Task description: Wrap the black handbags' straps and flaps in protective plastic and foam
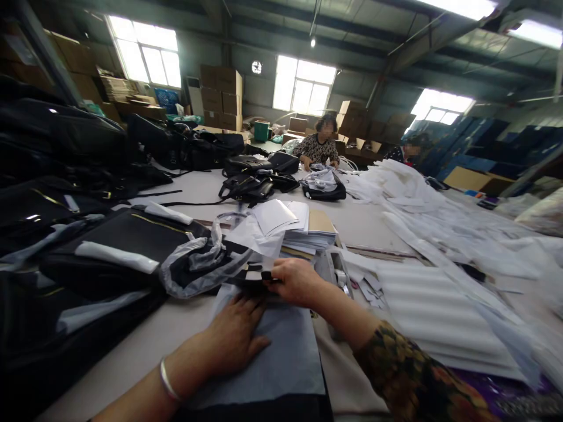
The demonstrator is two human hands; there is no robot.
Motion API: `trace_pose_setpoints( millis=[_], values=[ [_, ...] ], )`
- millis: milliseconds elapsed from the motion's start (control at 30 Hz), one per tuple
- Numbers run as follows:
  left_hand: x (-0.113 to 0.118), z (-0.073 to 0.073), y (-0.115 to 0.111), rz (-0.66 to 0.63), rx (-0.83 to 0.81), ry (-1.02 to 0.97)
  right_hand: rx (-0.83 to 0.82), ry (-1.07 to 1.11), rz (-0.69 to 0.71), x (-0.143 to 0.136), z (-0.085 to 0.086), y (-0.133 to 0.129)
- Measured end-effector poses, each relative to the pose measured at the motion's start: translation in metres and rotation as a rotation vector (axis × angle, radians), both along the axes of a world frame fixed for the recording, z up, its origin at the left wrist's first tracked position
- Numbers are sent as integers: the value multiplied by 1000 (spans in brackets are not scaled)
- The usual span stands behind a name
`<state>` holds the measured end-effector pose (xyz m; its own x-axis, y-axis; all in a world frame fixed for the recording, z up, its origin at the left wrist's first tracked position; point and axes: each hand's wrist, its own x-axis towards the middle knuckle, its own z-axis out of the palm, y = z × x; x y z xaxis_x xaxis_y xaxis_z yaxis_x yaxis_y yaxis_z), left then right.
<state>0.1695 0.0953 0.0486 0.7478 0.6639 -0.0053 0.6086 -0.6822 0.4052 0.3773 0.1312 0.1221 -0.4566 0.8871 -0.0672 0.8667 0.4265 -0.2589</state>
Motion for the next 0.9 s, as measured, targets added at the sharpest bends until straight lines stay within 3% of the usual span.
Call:
trace_pose_setpoints(
  millis=[100,267,467,533,700,833,900],
  values=[
    [-3,-3,-2,11,3,-42,113,-27,90,-15,-6,-40],
    [-6,-7,-9,-51,43,-125,246,-23,0,-34,-42,-80],
    [-19,0,0,-140,10,-218,205,340,-137,-25,-73,-100],
    [-30,5,5,-184,-26,-305,134,450,-181,-20,-76,-102],
    [-55,17,-9,-46,21,-383,37,433,-161,-15,-75,-101],
    [-67,28,-39,-306,-102,-340,7,301,-30,-15,-70,-98],
    [-71,30,-48,-335,-127,-305,-20,239,26,-16,-66,-98]
  ],
)
